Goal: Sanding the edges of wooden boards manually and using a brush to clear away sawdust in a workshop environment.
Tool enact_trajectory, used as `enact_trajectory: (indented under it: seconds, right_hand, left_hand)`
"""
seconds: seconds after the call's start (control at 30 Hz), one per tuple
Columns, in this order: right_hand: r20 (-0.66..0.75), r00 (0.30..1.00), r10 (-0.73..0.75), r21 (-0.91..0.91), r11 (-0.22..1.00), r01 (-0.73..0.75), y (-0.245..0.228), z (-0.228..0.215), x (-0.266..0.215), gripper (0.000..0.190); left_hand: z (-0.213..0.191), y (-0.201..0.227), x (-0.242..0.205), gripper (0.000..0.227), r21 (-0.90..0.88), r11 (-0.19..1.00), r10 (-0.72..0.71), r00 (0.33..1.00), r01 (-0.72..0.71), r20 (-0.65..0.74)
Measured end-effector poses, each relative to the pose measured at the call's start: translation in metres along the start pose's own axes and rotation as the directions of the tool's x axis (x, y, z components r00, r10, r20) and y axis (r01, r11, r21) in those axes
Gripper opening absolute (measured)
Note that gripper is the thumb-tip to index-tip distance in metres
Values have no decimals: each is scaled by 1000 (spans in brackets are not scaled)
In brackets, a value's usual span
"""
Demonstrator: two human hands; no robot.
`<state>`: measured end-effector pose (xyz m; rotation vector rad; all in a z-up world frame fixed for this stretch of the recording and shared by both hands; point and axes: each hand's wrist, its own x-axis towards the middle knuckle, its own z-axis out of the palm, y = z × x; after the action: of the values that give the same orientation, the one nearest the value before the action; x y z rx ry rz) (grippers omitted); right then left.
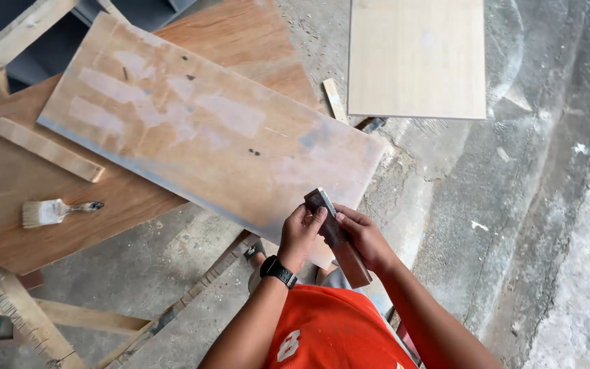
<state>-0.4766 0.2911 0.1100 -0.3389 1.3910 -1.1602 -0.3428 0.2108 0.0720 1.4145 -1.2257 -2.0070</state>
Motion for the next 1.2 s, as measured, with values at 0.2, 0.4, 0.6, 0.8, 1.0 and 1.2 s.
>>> enact_trajectory:
  seconds: [0.2, 0.4, 0.6, 0.8, 1.0, 1.2]
  right_hand:
    - [-32, 994, 102, 554, 830, -67, 22, -60, -23, 51]
    - [-30, 997, 69, 603, 797, -37, 37, -74, -10, 55]
    - [-247, 969, -11, -67, 998, -6, 33, -97, 6, 48]
    - [42, 795, -605, -850, 397, 347, 40, -85, 39, 48]
    - [416, 640, -646, -894, -160, 419, 45, -62, 73, 48]
    - [499, 632, -593, -866, -353, 354, 57, -73, 79, 66]
  left_hand:
    - [42, -11, 17, 29, 55, 998, 27, 997, -31, 77]
    - [45, -2, 25, 33, 241, 963, 94, 990, -118, 107]
    - [-25, 17, 42, 47, 709, 654, 194, 964, -264, 181]
    - [-90, 58, 40, 131, 905, 375, 36, 972, 201, -231]
    - [-76, 100, 41, 141, 906, 260, -273, 925, 335, -264]
    - [-79, 60, 64, 155, 917, 211, -267, 922, 339, -279]
